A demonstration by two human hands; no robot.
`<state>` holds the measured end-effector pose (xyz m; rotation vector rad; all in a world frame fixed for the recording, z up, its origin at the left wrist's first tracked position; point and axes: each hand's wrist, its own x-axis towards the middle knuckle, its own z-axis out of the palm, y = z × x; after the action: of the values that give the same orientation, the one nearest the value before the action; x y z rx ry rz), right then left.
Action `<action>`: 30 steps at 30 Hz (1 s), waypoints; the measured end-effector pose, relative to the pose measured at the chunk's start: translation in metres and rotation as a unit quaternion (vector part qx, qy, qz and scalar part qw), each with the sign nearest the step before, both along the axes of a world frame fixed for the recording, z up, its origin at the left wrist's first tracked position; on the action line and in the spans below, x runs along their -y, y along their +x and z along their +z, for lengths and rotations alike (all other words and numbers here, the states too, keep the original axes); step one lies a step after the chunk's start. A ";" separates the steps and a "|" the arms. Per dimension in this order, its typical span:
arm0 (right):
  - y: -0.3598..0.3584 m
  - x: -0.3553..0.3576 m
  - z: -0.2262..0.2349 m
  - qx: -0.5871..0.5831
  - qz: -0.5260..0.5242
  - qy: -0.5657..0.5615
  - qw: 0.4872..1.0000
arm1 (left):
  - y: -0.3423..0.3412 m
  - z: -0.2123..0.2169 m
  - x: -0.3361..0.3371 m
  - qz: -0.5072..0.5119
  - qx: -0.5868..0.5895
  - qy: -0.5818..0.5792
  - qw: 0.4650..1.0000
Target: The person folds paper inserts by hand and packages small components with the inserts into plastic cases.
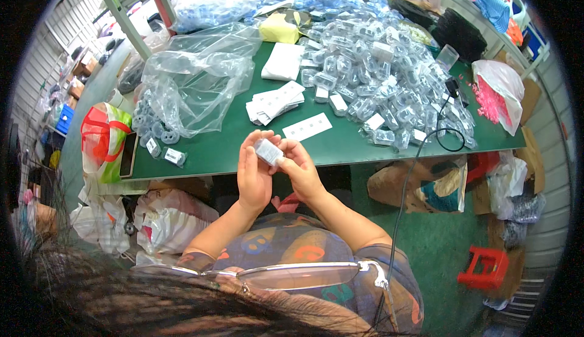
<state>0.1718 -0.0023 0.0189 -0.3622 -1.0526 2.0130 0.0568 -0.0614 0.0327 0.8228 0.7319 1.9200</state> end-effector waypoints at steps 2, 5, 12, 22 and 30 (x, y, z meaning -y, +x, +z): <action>0.002 -0.001 0.002 0.022 -0.009 0.017 1.000 | 0.001 0.008 -0.002 -0.003 0.046 -0.003 0.999; 0.001 -0.002 -0.002 0.043 -0.008 0.019 0.999 | 0.000 0.010 -0.004 -0.006 0.106 -0.053 0.993; -0.002 -0.002 -0.002 0.033 -0.004 0.004 0.999 | -0.001 0.004 -0.006 -0.010 0.123 -0.075 0.990; -0.001 -0.003 -0.011 0.037 -0.012 0.033 0.999 | 0.002 -0.004 -0.005 -0.017 0.122 -0.082 0.989; -0.009 -0.002 0.003 0.047 -0.019 0.065 0.997 | -0.007 -0.012 -0.010 -0.025 0.120 -0.058 0.991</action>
<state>0.1625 -0.0007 0.0216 -0.4091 -1.2192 1.8986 0.0495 -0.0516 0.0210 0.5216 0.6628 1.8715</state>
